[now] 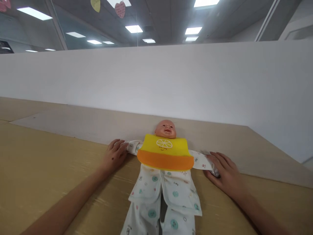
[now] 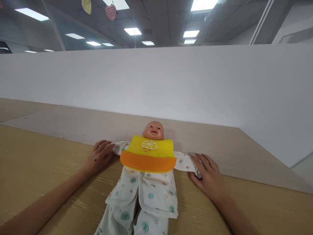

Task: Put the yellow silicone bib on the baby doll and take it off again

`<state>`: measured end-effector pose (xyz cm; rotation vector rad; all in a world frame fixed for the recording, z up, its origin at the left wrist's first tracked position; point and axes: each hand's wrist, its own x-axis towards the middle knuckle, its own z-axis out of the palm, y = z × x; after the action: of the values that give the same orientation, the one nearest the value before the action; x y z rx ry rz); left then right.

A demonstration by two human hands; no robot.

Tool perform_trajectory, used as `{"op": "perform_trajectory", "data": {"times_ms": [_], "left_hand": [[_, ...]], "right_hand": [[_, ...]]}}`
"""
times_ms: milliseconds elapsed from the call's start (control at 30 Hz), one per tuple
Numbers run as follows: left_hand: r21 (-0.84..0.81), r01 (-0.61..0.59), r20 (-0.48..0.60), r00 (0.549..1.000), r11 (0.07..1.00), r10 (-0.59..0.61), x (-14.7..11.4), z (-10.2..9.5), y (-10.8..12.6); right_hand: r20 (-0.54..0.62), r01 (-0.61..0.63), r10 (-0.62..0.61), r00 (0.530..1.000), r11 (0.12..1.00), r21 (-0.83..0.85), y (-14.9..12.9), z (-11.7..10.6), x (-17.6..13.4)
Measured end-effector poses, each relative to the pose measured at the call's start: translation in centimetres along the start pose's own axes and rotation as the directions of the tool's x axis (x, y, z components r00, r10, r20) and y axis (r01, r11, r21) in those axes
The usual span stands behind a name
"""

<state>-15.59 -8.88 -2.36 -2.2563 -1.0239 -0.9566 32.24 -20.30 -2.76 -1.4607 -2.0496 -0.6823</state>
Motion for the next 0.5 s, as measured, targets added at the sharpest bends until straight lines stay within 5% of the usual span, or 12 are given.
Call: {"op": "perform_trajectory", "data": {"times_ms": [233, 367, 500], "left_hand": [[-0.099, 0.020, -0.048, 0.999, 0.995, -0.025, 0.1, -1.6, 2.7], [-0.226, -0.019, 0.070, 0.997, 0.974, 0.036, -0.5, -3.2, 5.0], [-0.398, 0.097, 0.273, 0.962, 0.912, 0.017, -1.3, -5.3, 7.9]], "right_hand": [[-0.027, -0.045, 0.044, 0.999, 0.998, -0.035, -3.5, -1.5, -1.0], [-0.024, -0.091, 0.091, 0.996, 0.996, -0.011, -6.3, -2.8, -1.8], [0.079, -0.114, 0.107, 0.991, 0.989, 0.097, -9.9, -4.7, -2.5]]}}
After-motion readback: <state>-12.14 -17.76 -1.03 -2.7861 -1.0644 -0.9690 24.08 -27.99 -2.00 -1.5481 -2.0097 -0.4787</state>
